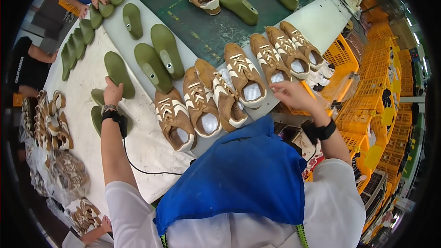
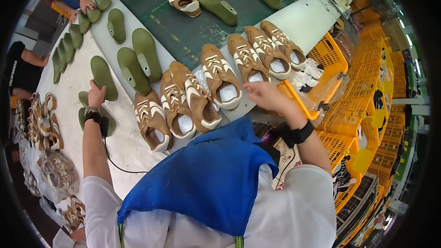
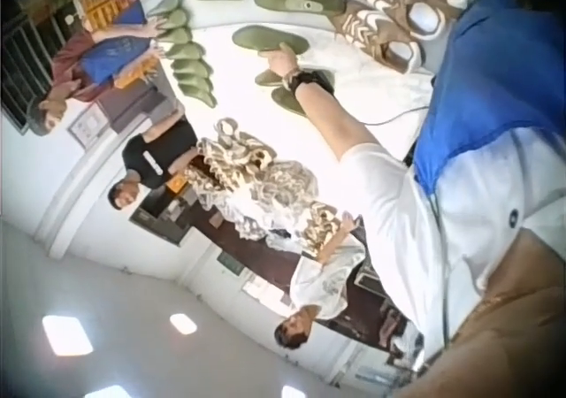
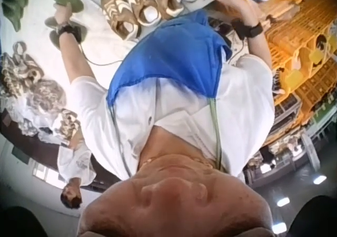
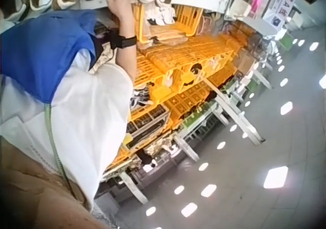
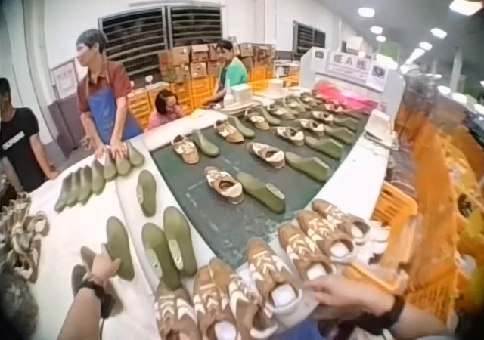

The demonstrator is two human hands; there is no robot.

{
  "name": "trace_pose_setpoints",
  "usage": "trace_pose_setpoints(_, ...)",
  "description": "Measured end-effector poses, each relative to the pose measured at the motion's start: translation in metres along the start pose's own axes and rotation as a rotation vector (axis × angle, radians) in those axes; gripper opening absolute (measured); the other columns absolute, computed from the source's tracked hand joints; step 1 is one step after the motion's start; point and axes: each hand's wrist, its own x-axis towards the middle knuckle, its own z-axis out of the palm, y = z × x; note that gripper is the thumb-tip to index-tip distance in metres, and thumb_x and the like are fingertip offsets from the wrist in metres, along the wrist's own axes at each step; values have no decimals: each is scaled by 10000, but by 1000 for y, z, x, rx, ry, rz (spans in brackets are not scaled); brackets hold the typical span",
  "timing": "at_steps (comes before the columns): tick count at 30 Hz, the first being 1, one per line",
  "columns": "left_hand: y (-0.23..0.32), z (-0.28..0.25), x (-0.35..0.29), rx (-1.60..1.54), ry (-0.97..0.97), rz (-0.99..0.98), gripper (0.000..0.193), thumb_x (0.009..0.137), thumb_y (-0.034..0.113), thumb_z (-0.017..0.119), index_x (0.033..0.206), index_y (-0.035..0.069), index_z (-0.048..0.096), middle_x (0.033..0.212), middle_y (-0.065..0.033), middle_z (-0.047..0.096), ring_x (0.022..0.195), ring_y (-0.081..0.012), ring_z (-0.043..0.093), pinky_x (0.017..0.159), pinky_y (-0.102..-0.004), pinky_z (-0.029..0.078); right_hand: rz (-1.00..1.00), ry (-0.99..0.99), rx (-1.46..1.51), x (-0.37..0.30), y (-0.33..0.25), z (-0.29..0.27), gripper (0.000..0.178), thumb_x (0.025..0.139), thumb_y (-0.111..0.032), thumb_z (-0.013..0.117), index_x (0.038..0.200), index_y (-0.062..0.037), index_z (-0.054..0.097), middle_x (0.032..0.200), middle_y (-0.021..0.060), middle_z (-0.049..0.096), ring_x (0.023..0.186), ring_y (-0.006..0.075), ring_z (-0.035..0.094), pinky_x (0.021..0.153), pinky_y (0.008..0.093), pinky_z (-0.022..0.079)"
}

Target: The recorder is assembling components of shoes on lasts and placing them onto a conveyor belt system in a factory setting.

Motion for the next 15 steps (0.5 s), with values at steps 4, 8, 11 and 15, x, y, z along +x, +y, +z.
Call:
trace_pose_setpoints(4, -2, 0, -42, 6, 15, -46, 701, 754, 281, 576, 1249, -60, 215, 753, -263, 604, 728, -397, 602, 688, -442, 487, -287, -20, -184, 7, -11, 52, 319, 772, -158, 571, 1081, -80, 561, 924, 133, 587, 837, 304, 581, 729, 380, 473)
trace_pose_setpoints(8, -12, 15, -93, -109, 53, -50, 741, 737, 273, 593, 1268, -69, 204, 814, -301, 590, 776, -439, 582, 704, -465, 477, -253, -152, -307, 13, -12, 61, 308, 765, -159, 567, 1061, -76, 570, 915, 152, 595, 865, 339, 570, 765, 405, 460)
trace_pose_setpoints(11, 4, 18, -125, -137, 69, -91, 752, 735, 281, 597, 1271, -65, 199, 787, -296, 592, 754, -438, 584, 678, -464, 481, -210, -376, -289, 20, -16, 43, 312, 747, -176, 580, 1037, -61, 595, 947, 192, 607, 888, 351, 572, 787, 416, 451)
trace_pose_setpoints(15, 24, 24, -143, -172, 108, -115, 762, 737, 285, 596, 1284, -49, 184, 733, -266, 597, 700, -421, 588, 637, -468, 480, -250, -449, -428, 51, -53, 6, 299, 743, -200, 578, 1020, -95, 617, 831, 167, 631, 794, 338, 597, 729, 410, 468)
